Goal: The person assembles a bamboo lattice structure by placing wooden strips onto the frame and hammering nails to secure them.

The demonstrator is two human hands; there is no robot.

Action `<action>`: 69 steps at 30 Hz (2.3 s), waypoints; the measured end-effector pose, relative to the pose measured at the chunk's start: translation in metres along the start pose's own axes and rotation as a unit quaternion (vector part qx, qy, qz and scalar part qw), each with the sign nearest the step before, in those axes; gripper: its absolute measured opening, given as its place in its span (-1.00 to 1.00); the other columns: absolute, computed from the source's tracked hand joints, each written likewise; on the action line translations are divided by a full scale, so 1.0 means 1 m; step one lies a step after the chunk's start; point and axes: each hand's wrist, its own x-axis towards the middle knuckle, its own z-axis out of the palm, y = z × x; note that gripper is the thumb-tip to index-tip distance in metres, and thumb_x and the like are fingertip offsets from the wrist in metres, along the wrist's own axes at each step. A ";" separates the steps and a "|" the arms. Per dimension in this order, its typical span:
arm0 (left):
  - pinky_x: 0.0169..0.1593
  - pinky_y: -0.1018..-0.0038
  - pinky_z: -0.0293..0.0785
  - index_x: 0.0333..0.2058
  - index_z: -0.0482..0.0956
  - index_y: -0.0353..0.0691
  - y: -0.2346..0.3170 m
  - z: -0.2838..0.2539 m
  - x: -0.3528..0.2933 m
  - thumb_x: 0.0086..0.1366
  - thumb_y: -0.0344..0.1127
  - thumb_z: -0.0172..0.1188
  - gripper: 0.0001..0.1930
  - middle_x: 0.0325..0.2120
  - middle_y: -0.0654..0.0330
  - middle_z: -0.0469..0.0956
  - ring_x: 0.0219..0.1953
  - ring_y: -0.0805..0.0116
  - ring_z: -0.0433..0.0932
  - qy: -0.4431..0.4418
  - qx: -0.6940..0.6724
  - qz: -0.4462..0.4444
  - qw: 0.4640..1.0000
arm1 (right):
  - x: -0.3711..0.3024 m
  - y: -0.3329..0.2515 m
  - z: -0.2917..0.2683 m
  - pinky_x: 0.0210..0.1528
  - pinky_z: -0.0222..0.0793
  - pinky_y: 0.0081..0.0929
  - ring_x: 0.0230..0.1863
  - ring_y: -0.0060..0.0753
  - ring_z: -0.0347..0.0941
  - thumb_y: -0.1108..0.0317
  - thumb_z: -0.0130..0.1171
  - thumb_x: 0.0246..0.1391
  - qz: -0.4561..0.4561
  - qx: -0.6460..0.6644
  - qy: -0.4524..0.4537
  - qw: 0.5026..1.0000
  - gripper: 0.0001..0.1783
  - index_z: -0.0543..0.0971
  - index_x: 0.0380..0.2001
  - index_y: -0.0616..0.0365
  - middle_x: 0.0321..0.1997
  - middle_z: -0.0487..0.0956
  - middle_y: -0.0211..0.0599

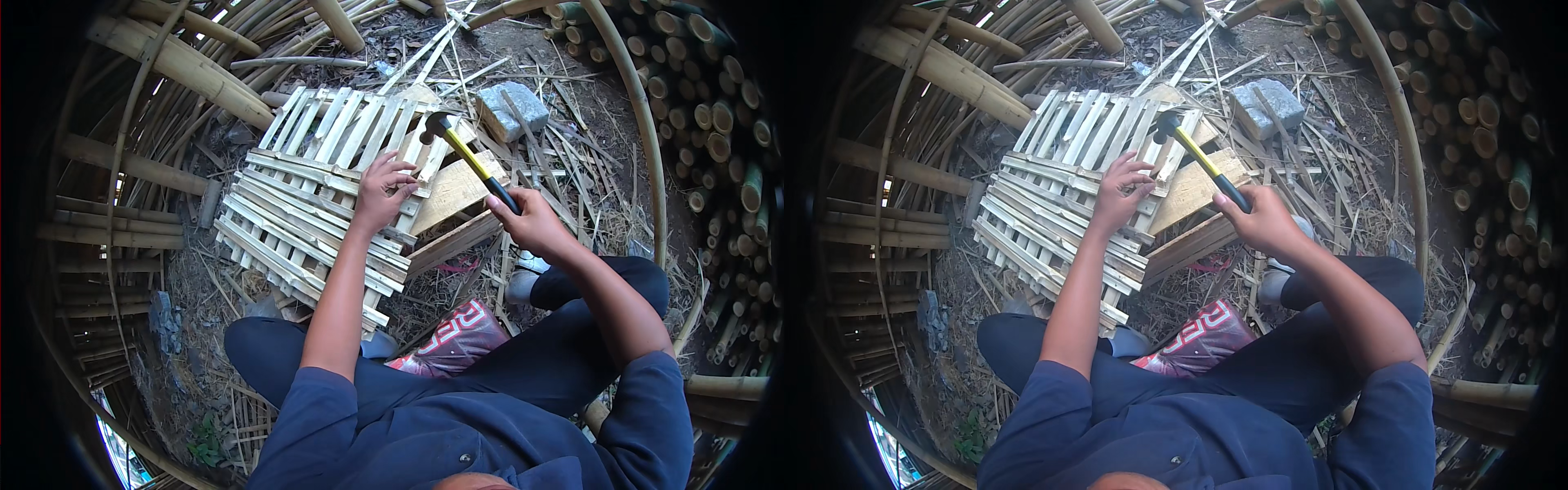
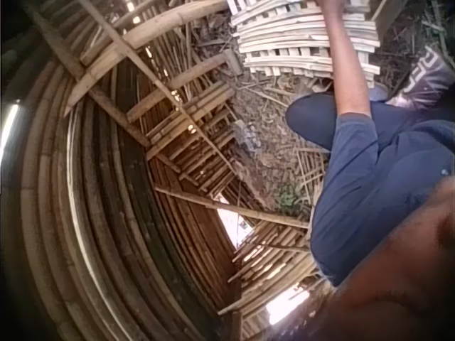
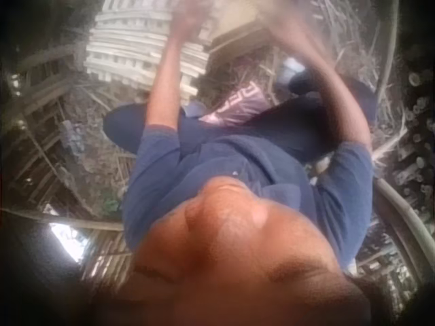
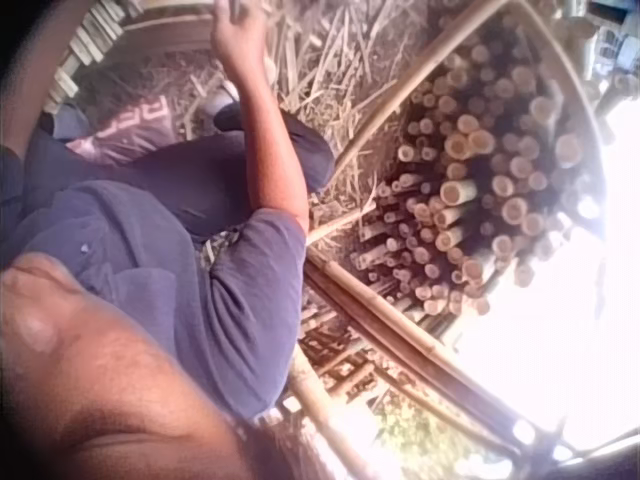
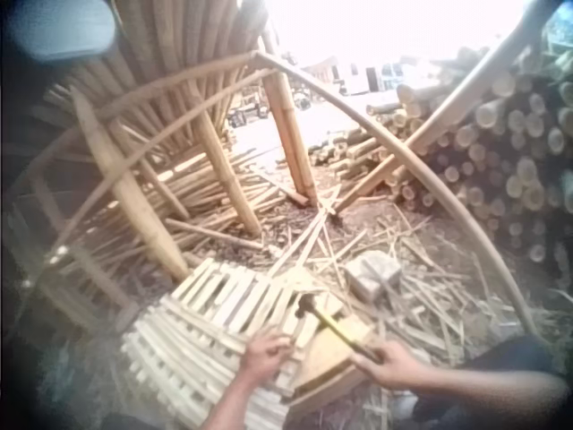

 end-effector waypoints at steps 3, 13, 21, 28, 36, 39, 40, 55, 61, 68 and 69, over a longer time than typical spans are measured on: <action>0.44 0.13 0.21 -0.34 0.80 -0.10 0.001 0.000 0.000 0.23 -0.25 0.47 -0.90 0.01 0.32 0.72 0.42 0.12 0.33 0.004 0.001 0.003 1.000 | 0.001 0.004 0.005 -0.52 0.19 -0.42 -0.57 -0.68 0.24 -0.05 0.15 0.43 -0.022 0.042 0.010 0.999 -0.48 0.60 -0.36 0.24 -0.63 0.38 -0.55; 0.46 0.11 0.17 -0.35 0.80 -0.04 0.001 0.000 0.001 0.22 -0.27 0.47 -0.95 -0.02 0.38 0.73 0.41 0.16 0.35 0.002 -0.001 0.001 1.000 | 0.005 -0.004 0.005 -0.77 -0.13 -0.57 -0.80 -0.73 -0.02 -0.04 -0.05 0.53 0.053 0.295 -0.080 0.951 -0.62 0.45 -0.24 0.03 -0.71 0.15 -0.67; 0.43 0.08 0.14 -0.35 0.80 -0.02 -0.001 0.001 -0.001 0.24 -0.22 0.46 -0.93 -0.03 0.42 0.73 0.40 0.18 0.37 -0.002 0.012 0.003 1.000 | 0.006 0.000 0.004 -0.73 -0.12 -0.58 -0.75 -0.75 0.01 -0.02 -0.01 0.52 0.103 0.347 -0.114 0.925 -0.64 0.44 -0.26 0.01 -0.69 0.16 -0.69; 0.43 0.07 0.16 -0.40 0.79 -0.06 -0.001 0.002 -0.001 0.19 -0.26 0.49 -0.93 -0.03 0.39 0.74 0.39 0.17 0.40 0.005 0.006 0.011 1.000 | 0.007 0.007 0.005 -0.59 0.15 -0.54 -0.60 -0.71 0.22 0.11 0.09 0.49 0.003 0.057 -0.080 0.995 -0.69 0.45 -0.26 0.12 -0.59 0.31 -0.64; 0.41 0.05 0.17 -0.50 0.74 -0.09 -0.004 0.005 -0.002 0.11 -0.25 0.52 -0.86 0.02 0.30 0.72 0.40 0.21 0.40 0.008 0.022 -0.002 1.000 | 0.006 0.016 0.019 -0.32 0.35 -0.01 -0.46 0.16 0.51 0.13 0.10 0.43 -0.109 -0.165 0.005 0.980 -0.58 0.52 -0.30 0.36 -0.52 0.54 0.13; 0.42 0.03 0.15 -0.53 0.72 -0.10 -0.005 0.005 -0.002 0.09 -0.21 0.53 -0.82 0.09 0.25 0.68 0.42 0.22 0.38 0.007 0.028 -0.012 1.000 | 0.004 0.011 0.018 -0.31 0.35 0.03 -0.44 0.27 0.50 0.13 0.11 0.43 -0.117 -0.172 0.004 0.978 -0.58 0.50 -0.33 0.36 -0.52 0.53 0.17; 0.43 0.03 0.14 -0.53 0.72 -0.10 -0.005 0.005 -0.002 0.09 -0.21 0.53 -0.82 0.11 0.24 0.66 0.42 0.22 0.38 0.005 0.029 -0.016 0.999 | 0.002 0.009 0.018 -0.32 0.35 0.03 -0.45 0.26 0.50 0.13 0.11 0.43 -0.121 -0.169 0.005 0.978 -0.58 0.50 -0.33 0.35 -0.52 0.53 0.17; 0.43 0.04 0.12 -0.56 0.66 -0.09 -0.003 0.006 -0.002 0.08 -0.20 0.52 -0.79 0.17 0.24 0.62 0.43 0.22 0.36 0.003 0.043 -0.013 0.999 | -0.011 0.011 0.019 -0.32 0.36 0.08 -0.43 0.30 0.50 0.17 0.12 0.42 -0.126 -0.235 0.008 0.964 -0.65 0.52 -0.30 0.29 -0.51 0.55 0.15; 0.40 0.06 0.15 -0.53 0.60 -0.12 0.000 0.004 -0.001 0.08 -0.23 0.51 -0.77 0.15 0.19 0.64 0.41 0.16 0.39 -0.005 0.050 -0.012 0.999 | -0.009 0.011 0.020 -0.26 0.39 0.17 -0.37 0.37 0.54 0.10 0.07 0.44 -0.102 -0.216 -0.005 0.971 -0.57 0.50 -0.35 0.32 -0.48 0.57 0.21; 0.41 0.05 0.14 -0.53 0.59 -0.11 0.002 0.003 0.000 0.09 -0.19 0.50 -0.75 0.17 0.20 0.62 0.43 0.13 0.35 -0.011 0.055 -0.010 0.998 | -0.007 0.016 0.021 -0.25 0.39 0.17 -0.35 0.38 0.54 0.10 0.06 0.44 -0.104 -0.222 -0.005 0.970 -0.56 0.50 -0.36 0.32 -0.49 0.56 0.23; 0.42 0.05 0.13 -0.54 0.59 -0.12 0.004 0.003 0.001 0.09 -0.17 0.51 -0.74 0.18 0.20 0.61 0.45 0.12 0.33 -0.013 0.052 -0.009 0.999 | -0.007 0.016 0.021 -0.25 0.39 0.17 -0.35 0.39 0.54 0.10 0.06 0.44 -0.107 -0.218 -0.003 0.970 -0.55 0.49 -0.36 0.32 -0.49 0.56 0.23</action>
